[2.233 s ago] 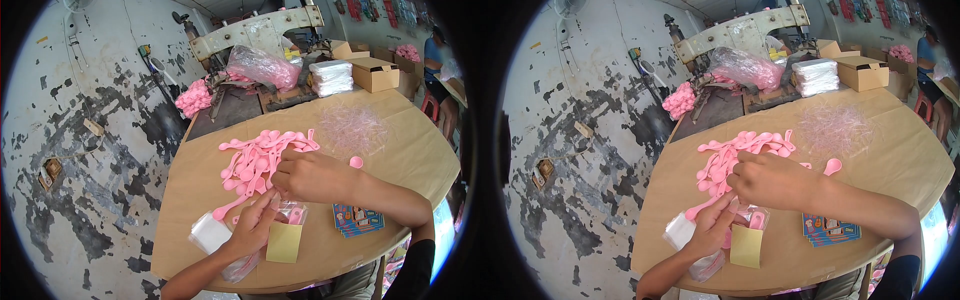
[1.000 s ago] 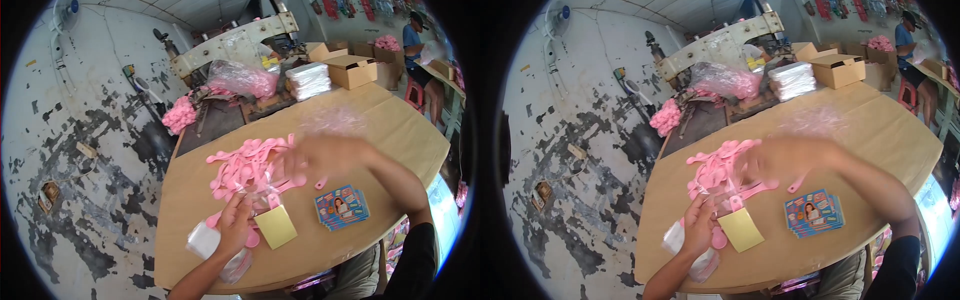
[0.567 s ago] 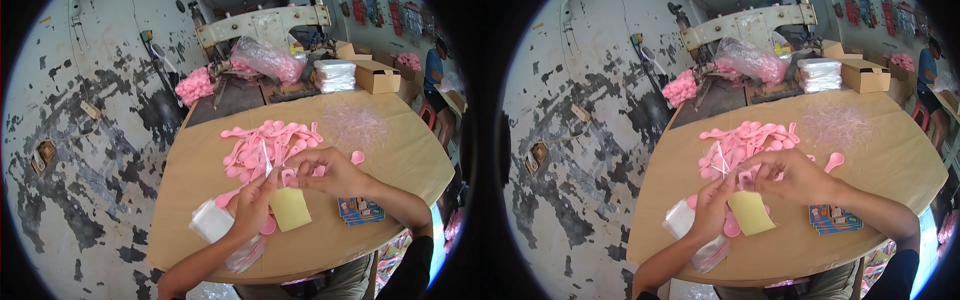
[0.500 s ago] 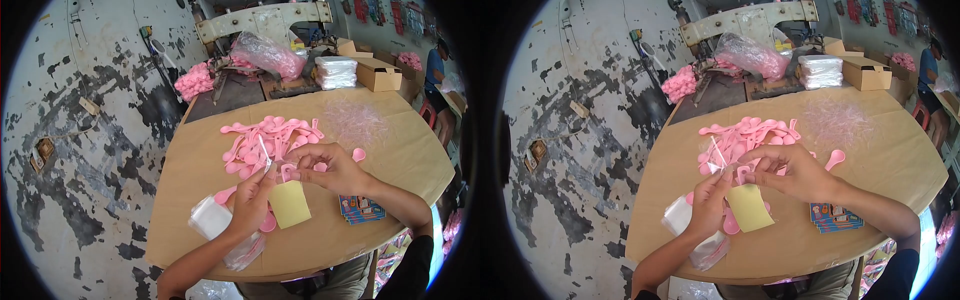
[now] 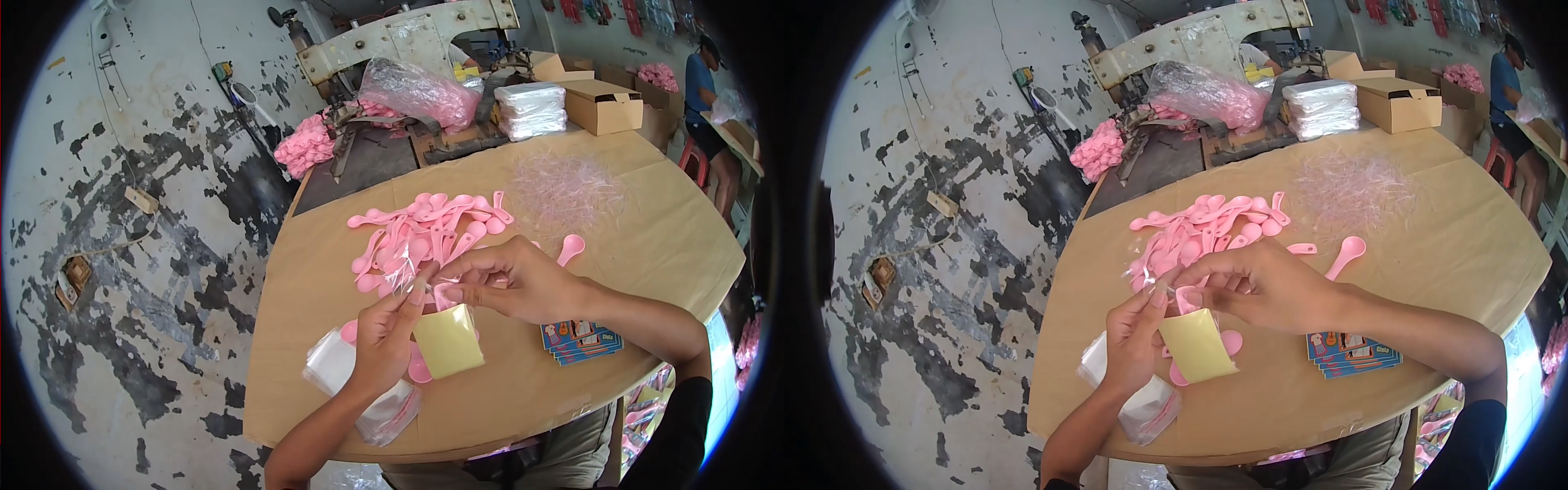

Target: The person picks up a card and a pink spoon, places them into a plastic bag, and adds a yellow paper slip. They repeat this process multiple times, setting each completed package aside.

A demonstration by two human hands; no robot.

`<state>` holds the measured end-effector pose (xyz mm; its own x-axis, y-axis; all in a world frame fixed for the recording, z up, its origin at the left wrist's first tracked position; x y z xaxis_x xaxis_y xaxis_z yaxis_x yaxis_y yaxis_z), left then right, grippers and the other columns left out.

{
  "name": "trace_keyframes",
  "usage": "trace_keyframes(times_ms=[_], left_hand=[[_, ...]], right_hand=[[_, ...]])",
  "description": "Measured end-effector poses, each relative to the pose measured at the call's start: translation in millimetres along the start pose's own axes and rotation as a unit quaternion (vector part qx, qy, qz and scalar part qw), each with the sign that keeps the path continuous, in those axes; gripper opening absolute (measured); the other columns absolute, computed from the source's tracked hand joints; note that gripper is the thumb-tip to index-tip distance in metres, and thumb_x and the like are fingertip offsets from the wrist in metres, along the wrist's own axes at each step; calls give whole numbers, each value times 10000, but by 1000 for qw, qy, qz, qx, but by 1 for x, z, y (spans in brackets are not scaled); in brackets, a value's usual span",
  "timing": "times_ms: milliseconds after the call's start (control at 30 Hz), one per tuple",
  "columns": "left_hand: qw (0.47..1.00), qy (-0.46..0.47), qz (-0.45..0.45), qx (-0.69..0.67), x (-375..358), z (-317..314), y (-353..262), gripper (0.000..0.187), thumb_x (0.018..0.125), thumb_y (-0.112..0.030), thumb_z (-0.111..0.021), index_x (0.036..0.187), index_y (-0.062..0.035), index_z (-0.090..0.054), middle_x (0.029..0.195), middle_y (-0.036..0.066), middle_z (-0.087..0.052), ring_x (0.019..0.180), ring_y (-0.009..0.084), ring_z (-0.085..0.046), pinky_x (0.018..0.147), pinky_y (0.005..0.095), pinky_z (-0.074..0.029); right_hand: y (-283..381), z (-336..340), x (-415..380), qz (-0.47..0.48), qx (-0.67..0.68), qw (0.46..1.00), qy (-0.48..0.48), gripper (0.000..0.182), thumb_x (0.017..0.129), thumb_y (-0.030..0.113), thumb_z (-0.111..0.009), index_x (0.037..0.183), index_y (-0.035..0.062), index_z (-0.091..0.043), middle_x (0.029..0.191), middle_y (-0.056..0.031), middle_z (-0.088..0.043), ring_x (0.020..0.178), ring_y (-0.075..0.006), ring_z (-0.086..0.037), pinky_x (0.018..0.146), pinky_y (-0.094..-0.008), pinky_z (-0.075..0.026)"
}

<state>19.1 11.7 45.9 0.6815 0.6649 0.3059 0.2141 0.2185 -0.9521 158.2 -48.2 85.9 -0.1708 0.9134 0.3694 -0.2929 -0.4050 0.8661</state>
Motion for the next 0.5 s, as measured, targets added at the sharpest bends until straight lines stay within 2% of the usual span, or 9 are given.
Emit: trace_keyframes(times_ms=[67, 133, 267, 367, 467, 500], left_hand=[[1000, -8, -8, -27, 2, -2, -2, 373, 1028, -150, -459, 1340, 49, -494, 1221, 128, -620, 976, 110, -624, 851, 257, -505], [997, -4, 2, -77, 3, -4, -2, 362, 1020, -125, -469, 1340, 40, -497, 1210, 129, -621, 987, 122, -631, 854, 257, -510], [998, -15, -56, -22, 5, 4, -5, 344, 993, -59, -492, 1324, 35, -508, 1167, 109, -621, 992, 121, -636, 849, 256, -532], [999, 1, -43, -19, 3, 4, -8, 312, 981, -27, -484, 1284, 37, -518, 1168, 99, -610, 987, 115, -637, 836, 259, -546], [998, 25, -33, -54, 2, 5, -11, 273, 980, -20, -463, 1242, 27, -523, 1156, 95, -613, 990, 113, -633, 819, 262, -546], [995, 42, -42, -74, 2, 7, -11, 266, 979, -18, -458, 1235, 21, -523, 1158, 98, -611, 1006, 113, -627, 823, 262, -538]], right_hand=[[-1, 6, 2, 17, -45, 999, 1, 225, 933, 117, -641, 1144, 51, -686, 999, -34, -698, 901, -59, -593, 799, -248, -504], [-12, 8, 3, 6, 22, 1000, -4, 243, 937, 108, -634, 1170, 51, -676, 1013, -31, -694, 903, -55, -588, 806, -241, -505], [-13, 10, 3, 0, 90, 996, -22, 267, 940, 90, -625, 1200, 40, -658, 1020, -30, -691, 895, -56, -587, 815, -232, -506], [-14, 13, 3, 17, 92, 995, -44, 294, 908, -17, -562, 1179, 28, -667, 1045, -71, -705, 919, -78, -635, 826, -230, -535], [-6, 19, 3, 54, 76, 994, -49, 310, 859, -80, -578, 1118, 36, -703, 983, -46, -703, 854, -87, -622, 800, -267, -518], [1, 19, 3, 95, 25, 995, -21, 319, 824, -92, -587, 1083, 42, -716, 947, -51, -706, 838, -108, -630, 793, -280, -515]])
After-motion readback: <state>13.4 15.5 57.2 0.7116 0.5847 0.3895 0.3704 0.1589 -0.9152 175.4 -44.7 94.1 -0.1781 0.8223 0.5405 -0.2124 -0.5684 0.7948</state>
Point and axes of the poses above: each hand's wrist, its own x-axis towards the middle knuckle, its own z-axis out of the back of the hand, y = z × x, the point moved 7 cm from there along x, towards the middle knuckle
